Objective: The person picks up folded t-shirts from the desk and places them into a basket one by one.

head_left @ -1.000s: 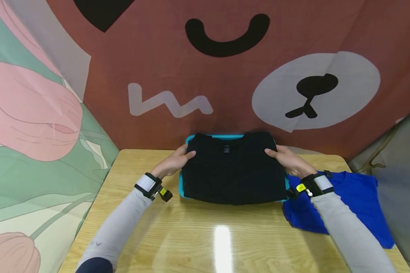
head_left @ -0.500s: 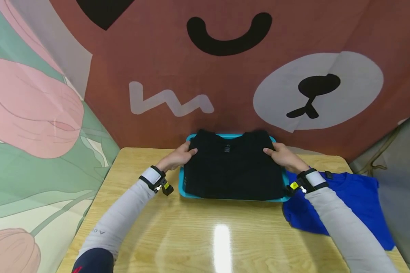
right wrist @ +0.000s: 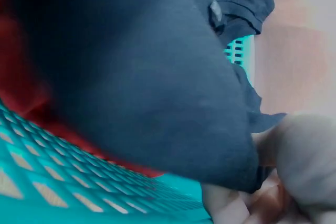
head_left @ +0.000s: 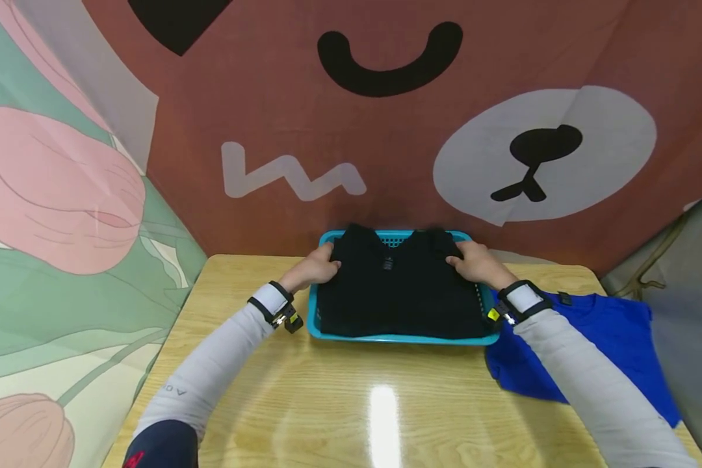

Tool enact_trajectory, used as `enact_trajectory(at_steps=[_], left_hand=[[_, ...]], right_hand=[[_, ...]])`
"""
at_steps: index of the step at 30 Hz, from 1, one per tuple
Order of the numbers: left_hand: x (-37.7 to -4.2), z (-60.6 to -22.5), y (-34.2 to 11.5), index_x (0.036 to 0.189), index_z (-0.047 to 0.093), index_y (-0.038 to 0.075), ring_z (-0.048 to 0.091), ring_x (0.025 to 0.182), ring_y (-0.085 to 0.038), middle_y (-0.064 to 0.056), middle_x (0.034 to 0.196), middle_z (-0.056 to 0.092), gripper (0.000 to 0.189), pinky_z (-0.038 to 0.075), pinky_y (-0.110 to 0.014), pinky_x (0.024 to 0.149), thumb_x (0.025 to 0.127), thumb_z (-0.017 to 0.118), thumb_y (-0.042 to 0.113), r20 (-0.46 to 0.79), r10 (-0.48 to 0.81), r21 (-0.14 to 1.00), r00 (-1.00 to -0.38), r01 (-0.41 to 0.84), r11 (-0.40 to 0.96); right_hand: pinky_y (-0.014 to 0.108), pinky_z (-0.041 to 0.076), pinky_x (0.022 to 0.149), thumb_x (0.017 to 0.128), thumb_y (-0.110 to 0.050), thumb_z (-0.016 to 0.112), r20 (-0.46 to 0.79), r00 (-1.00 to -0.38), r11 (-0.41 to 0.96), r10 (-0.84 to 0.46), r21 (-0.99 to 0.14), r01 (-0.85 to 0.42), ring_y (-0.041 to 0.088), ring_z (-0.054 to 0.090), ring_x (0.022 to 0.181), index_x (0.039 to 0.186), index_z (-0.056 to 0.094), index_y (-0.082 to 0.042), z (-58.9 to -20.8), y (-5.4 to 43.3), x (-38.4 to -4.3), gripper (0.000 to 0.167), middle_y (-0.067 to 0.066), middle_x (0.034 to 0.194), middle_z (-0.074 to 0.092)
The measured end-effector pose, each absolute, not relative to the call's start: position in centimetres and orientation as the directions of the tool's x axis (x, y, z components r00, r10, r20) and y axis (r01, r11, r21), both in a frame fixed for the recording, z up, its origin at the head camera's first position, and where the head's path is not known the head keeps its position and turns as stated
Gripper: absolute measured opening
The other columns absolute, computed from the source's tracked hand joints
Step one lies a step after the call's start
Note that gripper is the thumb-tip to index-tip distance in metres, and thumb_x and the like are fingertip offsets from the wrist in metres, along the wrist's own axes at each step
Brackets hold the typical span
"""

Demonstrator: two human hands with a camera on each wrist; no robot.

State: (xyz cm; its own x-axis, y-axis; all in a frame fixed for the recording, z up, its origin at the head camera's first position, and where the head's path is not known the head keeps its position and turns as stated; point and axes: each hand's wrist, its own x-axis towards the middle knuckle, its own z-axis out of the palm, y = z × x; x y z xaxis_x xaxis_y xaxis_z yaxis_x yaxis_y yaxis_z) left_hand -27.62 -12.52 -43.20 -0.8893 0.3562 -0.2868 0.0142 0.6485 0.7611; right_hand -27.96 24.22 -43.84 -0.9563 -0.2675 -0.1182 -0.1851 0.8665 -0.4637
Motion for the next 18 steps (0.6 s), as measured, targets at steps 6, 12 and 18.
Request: enact_trajectory(at_steps=[6, 12, 18], left_hand=[[-27.7, -43.4, -11.5, 0.153, 0.020, -0.004, 0.031, 0.145, -0.035, -0.023, 0.156, 0.030, 0.059, 0.034, -0.050, 0.116, 0.101, 0.045, 0.008, -0.246, 0.367, 0.709, -0.897, 0.092, 0.699], [-27.9, -43.6, -11.1, 0.151, 0.019, -0.008, 0.049, 0.125, -0.035, -0.025, 0.147, 0.041, 0.061, 0.046, -0.044, 0.099, 0.100, 0.047, 0.011, -0.260, 0.333, 0.557, -0.906, 0.141, 0.818], [-27.5, -43.3, -9.4, 0.152, 0.012, -0.010, 0.058, 0.099, -0.030, -0.023, 0.126, 0.054, 0.074, 0.051, -0.034, 0.074, 0.097, 0.056, 0.010, -0.366, 0.255, 0.356, -0.895, 0.119, 0.927]], right_hand=[[0.063, 0.037, 0.109, 0.103, -0.018, 0.051, -0.168, -0.949, 0.878, -0.266, -0.448, -0.167, 0.052, 0.038, 0.136, 0.147, 0.033, 0.013, -43.7, 24.3, -28.1, 0.057, 0.037, 0.149, 0.037], [0.062, 0.038, 0.109, 0.101, -0.017, 0.053, -0.192, -0.945, 0.890, -0.265, -0.427, -0.163, 0.053, 0.036, 0.138, 0.147, 0.030, 0.014, -43.5, 23.8, -28.3, 0.060, 0.038, 0.150, 0.033], [0.049, 0.052, 0.087, 0.099, -0.012, 0.054, -0.242, -0.928, 0.909, -0.284, -0.375, -0.181, 0.044, 0.058, 0.109, 0.136, 0.043, 0.017, -43.1, 23.4, -28.2, 0.048, 0.037, 0.133, 0.051]])
